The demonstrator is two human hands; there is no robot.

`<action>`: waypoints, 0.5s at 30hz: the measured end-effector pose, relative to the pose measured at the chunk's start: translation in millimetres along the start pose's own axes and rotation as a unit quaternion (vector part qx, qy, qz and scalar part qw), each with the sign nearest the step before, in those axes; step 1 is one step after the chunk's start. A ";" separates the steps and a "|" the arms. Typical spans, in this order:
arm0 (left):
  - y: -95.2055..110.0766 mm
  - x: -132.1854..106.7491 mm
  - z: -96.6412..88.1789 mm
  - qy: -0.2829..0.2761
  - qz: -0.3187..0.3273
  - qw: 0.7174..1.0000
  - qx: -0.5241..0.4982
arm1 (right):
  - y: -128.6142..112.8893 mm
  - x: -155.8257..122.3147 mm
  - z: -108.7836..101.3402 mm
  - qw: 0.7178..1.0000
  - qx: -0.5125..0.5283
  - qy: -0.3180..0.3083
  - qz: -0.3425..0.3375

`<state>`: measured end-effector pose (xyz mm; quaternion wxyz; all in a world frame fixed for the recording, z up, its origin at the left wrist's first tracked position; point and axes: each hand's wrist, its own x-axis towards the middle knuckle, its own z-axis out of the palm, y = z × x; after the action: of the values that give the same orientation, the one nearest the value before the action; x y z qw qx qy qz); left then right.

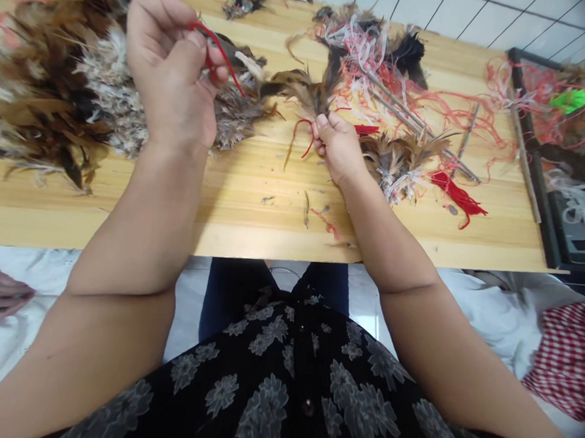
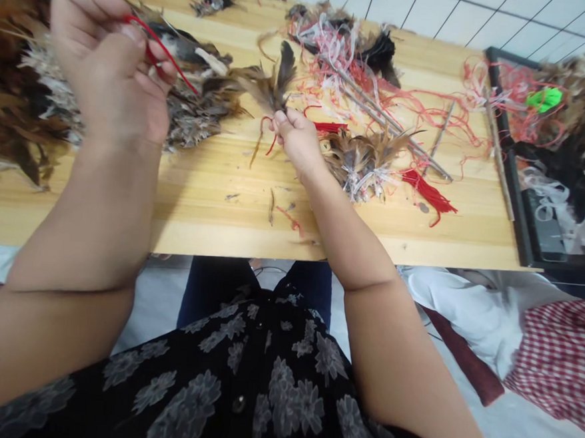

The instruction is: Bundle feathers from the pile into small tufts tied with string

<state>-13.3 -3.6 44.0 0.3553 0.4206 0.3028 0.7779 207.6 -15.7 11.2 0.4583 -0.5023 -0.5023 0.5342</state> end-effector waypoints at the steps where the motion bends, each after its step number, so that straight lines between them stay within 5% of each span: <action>1: -1.4 0.7 0.1 -0.009 0.014 1.000 0.010 | 0.7 0.7 -3.4 1.000 -0.009 0.011 -0.010; 5: -6.0 -2.5 -1.7 -0.071 0.073 0.993 0.054 | 2.7 2.9 -17.4 0.997 -0.060 0.023 -0.040; 8: 7.5 -8.5 -5.5 -0.173 0.017 0.976 0.132 | 1.8 3.0 -22.4 0.994 -0.093 0.019 -0.052; 10: 23.1 -10.2 -9.6 -0.340 -0.078 0.915 0.204 | 0.1 3.2 -23.2 0.992 -0.102 0.033 -0.068; 12: 34.6 -9.0 -14.1 -0.526 -0.165 0.798 0.244 | -2.7 3.0 -22.9 0.990 -0.100 0.050 -0.082; 14: 34.4 -7.3 -18.0 -0.597 -0.192 0.733 0.264 | -7.0 1.2 -21.9 0.992 -0.083 0.056 -0.080; 15: 29.1 -7.3 -19.4 -0.578 -0.178 0.748 0.275 | -9.6 -0.4 -20.9 0.994 -0.069 0.052 -0.071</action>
<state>-35.9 -29.3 54.2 0.4631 0.8078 0.3100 0.1922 228.3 -13.8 21.0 0.4846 -0.5227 -0.5478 0.4380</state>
